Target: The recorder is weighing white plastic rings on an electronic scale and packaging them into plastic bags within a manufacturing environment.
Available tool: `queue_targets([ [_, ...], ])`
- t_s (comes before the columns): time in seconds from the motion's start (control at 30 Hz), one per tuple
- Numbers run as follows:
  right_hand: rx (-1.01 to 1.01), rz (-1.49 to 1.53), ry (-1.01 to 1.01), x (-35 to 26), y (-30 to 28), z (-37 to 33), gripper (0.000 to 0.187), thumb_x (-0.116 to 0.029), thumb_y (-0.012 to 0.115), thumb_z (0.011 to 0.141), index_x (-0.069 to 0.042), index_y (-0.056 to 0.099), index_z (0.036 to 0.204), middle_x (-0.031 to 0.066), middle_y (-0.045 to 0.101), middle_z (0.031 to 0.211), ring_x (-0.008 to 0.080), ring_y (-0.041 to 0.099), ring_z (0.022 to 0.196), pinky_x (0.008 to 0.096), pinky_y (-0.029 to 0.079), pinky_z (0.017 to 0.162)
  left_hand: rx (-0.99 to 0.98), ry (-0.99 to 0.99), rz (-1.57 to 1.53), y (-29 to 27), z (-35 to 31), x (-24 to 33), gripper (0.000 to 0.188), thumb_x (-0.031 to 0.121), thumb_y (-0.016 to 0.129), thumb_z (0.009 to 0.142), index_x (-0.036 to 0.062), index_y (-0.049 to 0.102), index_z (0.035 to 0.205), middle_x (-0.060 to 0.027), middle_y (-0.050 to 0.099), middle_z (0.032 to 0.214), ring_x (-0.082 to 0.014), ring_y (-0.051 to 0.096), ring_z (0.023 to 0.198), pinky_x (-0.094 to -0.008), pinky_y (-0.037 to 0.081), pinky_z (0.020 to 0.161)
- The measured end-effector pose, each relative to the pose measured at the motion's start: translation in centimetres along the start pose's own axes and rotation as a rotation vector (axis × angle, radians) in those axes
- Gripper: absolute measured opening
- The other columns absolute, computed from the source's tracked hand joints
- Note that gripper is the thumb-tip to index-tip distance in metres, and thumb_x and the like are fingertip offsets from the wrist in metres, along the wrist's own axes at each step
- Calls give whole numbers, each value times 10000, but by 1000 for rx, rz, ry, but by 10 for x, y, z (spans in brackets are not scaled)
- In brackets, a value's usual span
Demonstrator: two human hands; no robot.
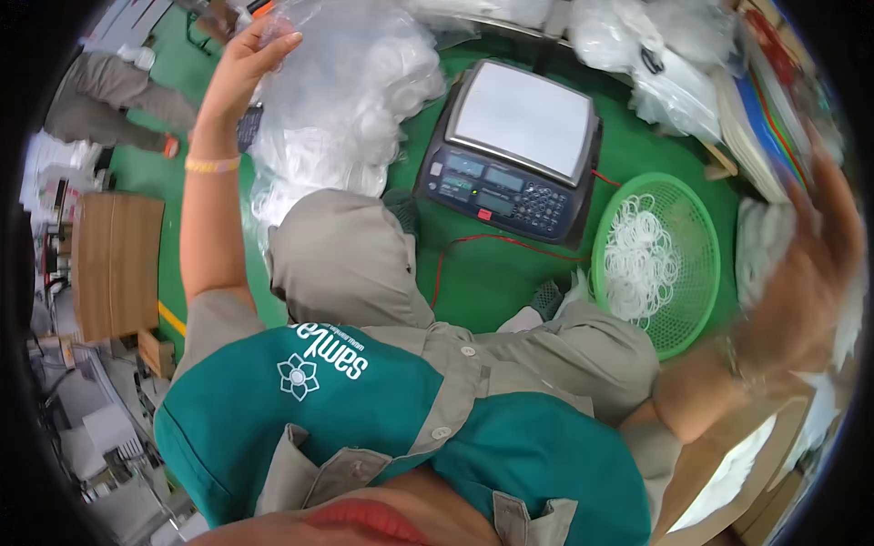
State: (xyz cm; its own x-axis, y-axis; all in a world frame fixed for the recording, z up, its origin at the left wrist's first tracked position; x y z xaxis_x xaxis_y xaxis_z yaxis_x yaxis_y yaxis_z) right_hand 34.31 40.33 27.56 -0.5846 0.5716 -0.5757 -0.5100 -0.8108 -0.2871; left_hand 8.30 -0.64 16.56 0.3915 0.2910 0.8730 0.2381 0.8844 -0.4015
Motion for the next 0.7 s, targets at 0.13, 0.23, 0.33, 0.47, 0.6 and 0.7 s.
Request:
queue_targets([
  [0.13, -426, -176, 92, 48, 148, -5, 875, -317, 738, 613, -137, 280, 1337, 108, 181, 1423, 263, 206, 1299, 453, 258, 992, -257, 138, -263, 70, -13, 105, 295, 97, 637, 760, 41, 506, 1019, -8, 549, 816, -50, 457, 658, -167, 342, 565],
  [0.23, -191, -357, -127, 51, 133, 10, 513, -175, 589, 763, -36, 399, 1219, 174, 486, 1176, 289, 450, 1110, 417, 355, 938, -425, 291, -278, 112, -25, 163, 425, 79, 656, 690, 0, 483, 1070, 4, 472, 826, -55, 426, 730, -166, 319, 614],
  [0.33, -500, 18, 168, 107, 155, -8, 960, -300, 745, 625, -111, 163, 1364, 124, 241, 1379, 261, 217, 1279, 396, 252, 1015, -425, 295, -157, 136, -32, 178, 641, 103, 682, 618, -48, 452, 1196, 20, 413, 787, -56, 367, 729, -157, 284, 628],
  [0.47, -488, 512, 602, 134, 153, -38, 146, -172, 615, 801, -53, 569, 870, 17, 558, 1032, 106, 475, 988, 244, 364, 860, -265, 289, 318, 125, -18, 147, 611, 116, 679, 664, -60, 449, 1203, 37, 448, 738, -80, 334, 658, -193, 292, 597],
  [0.6, -157, 1103, 572, 98, 92, -23, 83, -141, 557, 837, -99, 496, 876, 25, 604, 934, 97, 557, 905, 243, 423, 719, -498, 101, 817, 139, -7, 75, 184, 134, 605, 762, -20, 609, 862, -84, 523, 668, -168, 457, 629, -282, 333, 569],
  [0.7, -226, 1443, 461, 59, 85, -22, 59, -137, 485, 875, -88, 475, 906, 120, 607, 969, 264, 592, 930, 347, 461, 750, -631, 294, 830, 169, -28, 89, 228, 181, 539, 826, -41, 582, 796, -168, 522, 898, -211, 514, 795, -278, 410, 672],
])
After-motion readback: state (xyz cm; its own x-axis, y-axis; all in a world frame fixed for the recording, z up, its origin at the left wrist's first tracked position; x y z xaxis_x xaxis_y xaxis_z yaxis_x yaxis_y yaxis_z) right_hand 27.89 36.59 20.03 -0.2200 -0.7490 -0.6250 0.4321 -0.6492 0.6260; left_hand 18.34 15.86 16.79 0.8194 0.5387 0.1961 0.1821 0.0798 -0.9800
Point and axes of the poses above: each hand's wrist, its own z-axis towards the middle knuckle, its own y-axis out of the palm, x = y × z, the point moved 10 cm from there along z, towards the middle knuckle
